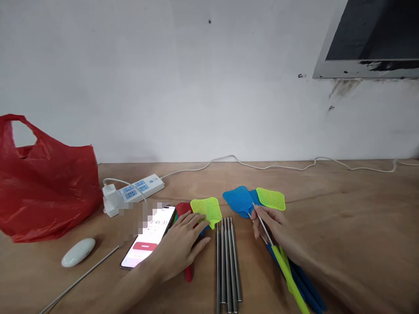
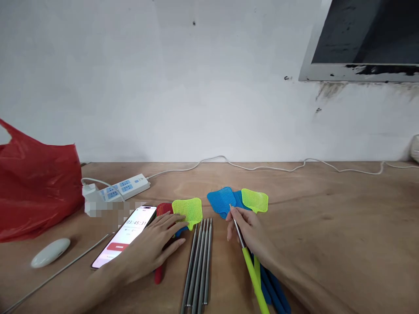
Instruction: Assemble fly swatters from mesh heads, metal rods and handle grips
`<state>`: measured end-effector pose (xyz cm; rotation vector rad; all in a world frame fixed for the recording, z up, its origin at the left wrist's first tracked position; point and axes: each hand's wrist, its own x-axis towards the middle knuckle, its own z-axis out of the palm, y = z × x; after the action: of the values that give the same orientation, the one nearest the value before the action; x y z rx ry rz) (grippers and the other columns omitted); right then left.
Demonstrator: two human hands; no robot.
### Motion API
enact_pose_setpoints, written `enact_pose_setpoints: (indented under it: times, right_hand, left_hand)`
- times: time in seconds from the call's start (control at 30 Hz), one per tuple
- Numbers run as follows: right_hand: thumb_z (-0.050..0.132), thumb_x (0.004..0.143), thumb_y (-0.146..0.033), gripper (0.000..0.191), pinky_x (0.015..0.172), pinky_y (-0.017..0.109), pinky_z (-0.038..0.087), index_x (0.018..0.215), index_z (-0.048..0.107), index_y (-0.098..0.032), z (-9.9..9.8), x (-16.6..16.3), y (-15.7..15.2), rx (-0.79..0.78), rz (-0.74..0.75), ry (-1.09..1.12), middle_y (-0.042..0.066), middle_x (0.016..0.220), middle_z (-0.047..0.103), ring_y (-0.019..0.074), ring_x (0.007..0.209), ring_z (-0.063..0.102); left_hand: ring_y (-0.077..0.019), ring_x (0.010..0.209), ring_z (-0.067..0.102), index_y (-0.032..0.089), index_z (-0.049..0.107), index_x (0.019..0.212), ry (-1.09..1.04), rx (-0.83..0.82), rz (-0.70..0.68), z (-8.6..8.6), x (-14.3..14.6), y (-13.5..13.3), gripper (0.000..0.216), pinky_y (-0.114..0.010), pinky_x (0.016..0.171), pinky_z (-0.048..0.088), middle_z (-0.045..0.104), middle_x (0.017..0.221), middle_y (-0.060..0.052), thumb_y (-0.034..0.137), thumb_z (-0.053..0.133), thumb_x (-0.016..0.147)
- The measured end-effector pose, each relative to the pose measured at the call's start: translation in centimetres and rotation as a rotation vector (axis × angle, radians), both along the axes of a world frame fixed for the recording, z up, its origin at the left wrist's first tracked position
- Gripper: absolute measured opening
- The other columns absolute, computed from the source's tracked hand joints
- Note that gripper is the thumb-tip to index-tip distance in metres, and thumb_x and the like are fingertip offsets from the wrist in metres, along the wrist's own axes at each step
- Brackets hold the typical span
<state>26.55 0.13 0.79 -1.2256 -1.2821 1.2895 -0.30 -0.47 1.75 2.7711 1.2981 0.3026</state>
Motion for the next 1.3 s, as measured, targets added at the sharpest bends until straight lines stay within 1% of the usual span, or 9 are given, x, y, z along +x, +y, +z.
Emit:
enact_pose_setpoints:
  times: [0.13, 0.4, 0.57, 0.7, 0.87, 0.97, 1.07, 1.17, 1.3]
  right_hand:
    - [0.068, 0.076, -0.067, 0.047, 0.038, 0.021, 0.033, 0.075, 0.061, -0.02, -0.7, 0.1, 0.1, -0.045, -0.035, 0.128, -0.003, 0.053, 0.061, 0.0093, 0.039, 0.046]
    - [0.08, 0.065, -0.063, 0.048, 0.039, 0.021, 0.041, 0.072, 0.063, -0.018, -0.9, 0.2, 0.2, -0.061, -0.111, 0.259, -0.001, 0.055, 0.064, 0.011, 0.041, 0.054]
    - [0.084, 0.061, -0.061, 0.048, 0.038, 0.018, 0.036, 0.068, 0.067, -0.017, -0.3, 0.4, 0.1, -0.025, -0.205, 0.285, 0.002, 0.055, 0.066, 0.0092, 0.044, 0.05]
    - [0.089, 0.057, -0.054, 0.044, 0.035, 0.015, 0.029, 0.067, 0.069, -0.016, -0.4, 0.6, 0.2, -0.026, -0.253, 0.39, 0.001, 0.055, 0.065, 0.0057, 0.043, 0.042]
    - [0.092, 0.055, -0.048, 0.04, 0.046, 0.018, 0.046, 0.069, 0.07, -0.018, -0.3, 0.6, 0.1, -0.072, -0.216, 0.559, 0.005, 0.067, 0.073, 0.0094, 0.053, 0.051]
    - [0.09, 0.061, -0.047, 0.035, 0.055, 0.02, 0.052, 0.074, 0.073, -0.02, 0.0, 0.3, -0.5, -0.06, -0.137, 0.591, 0.005, 0.077, 0.076, 0.0116, 0.061, 0.057]
    - [0.086, 0.07, -0.046, 0.029, 0.066, 0.023, 0.055, 0.08, 0.075, -0.021, 0.2, -0.2, -1.3, -0.036, -0.035, 0.594, 0.007, 0.088, 0.077, 0.0135, 0.071, 0.063]
    - [0.081, 0.077, -0.043, 0.024, 0.071, 0.025, 0.055, 0.087, 0.077, -0.022, -0.2, -0.8, -2.0, 0.006, 0.044, 0.578, 0.007, 0.094, 0.077, 0.0148, 0.077, 0.065]
    - [0.082, 0.076, -0.043, 0.024, 0.07, 0.026, 0.055, 0.087, 0.078, -0.022, -0.7, -1.2, -2.4, 0.046, 0.043, 0.53, 0.007, 0.093, 0.076, 0.0142, 0.073, 0.063]
  left_hand:
    - [-0.0299, 0.117, 0.059, 0.02, 0.06, 0.124, -0.05, -0.002, -0.004, -0.1, -0.6, -0.1, 0.028, -0.05, 0.102, 0.048, 0.064, 0.126, -0.01, 0.029, 0.048, 0.1]
    - [-0.0299, 0.107, 0.062, 0.023, 0.064, 0.122, -0.059, 0.074, 0.019, -1.9, -0.8, 0.6, 0.03, -0.049, 0.092, 0.053, 0.065, 0.117, -0.009, 0.016, 0.055, 0.095]
    - [-0.0303, 0.11, 0.062, 0.021, 0.066, 0.119, -0.066, 0.099, 0.0, -2.2, -1.1, 0.7, 0.028, -0.049, 0.093, 0.053, 0.065, 0.121, -0.01, 0.013, 0.055, 0.094]
    - [-0.0302, 0.115, 0.059, 0.021, 0.064, 0.12, -0.145, 0.101, -0.01, -1.9, -1.2, 0.4, 0.025, -0.05, 0.098, 0.05, 0.063, 0.124, -0.01, 0.022, 0.053, 0.098]
    - [-0.024, 0.115, 0.058, 0.024, 0.059, 0.124, -0.356, -0.039, -0.029, -0.9, -0.7, -0.9, 0.026, -0.04, 0.099, 0.048, 0.064, 0.121, -0.007, 0.028, 0.045, 0.103]
    - [-0.0202, 0.106, 0.062, 0.025, 0.059, 0.121, -0.466, -0.19, -0.024, -0.5, -0.1, -1.8, 0.024, -0.034, 0.093, 0.049, 0.067, 0.114, -0.003, 0.032, 0.046, 0.102]
    - [-0.0168, 0.083, 0.063, 0.025, 0.063, 0.117, -0.553, -0.312, -0.003, -0.6, 0.5, -2.3, 0.025, -0.028, 0.076, 0.049, 0.069, 0.095, 0.0, 0.04, 0.057, 0.097]
    - [-0.0131, 0.062, 0.054, 0.022, 0.067, 0.106, -0.605, -0.371, 0.045, -1.0, 0.9, -2.4, 0.026, -0.024, 0.059, 0.041, 0.061, 0.071, 0.004, 0.044, 0.063, 0.093]
    - [-0.0121, 0.059, 0.048, 0.02, 0.068, 0.096, -0.572, -0.404, 0.066, -1.1, 1.0, -2.4, 0.023, -0.023, 0.056, 0.035, 0.055, 0.065, 0.005, 0.041, 0.059, 0.095]
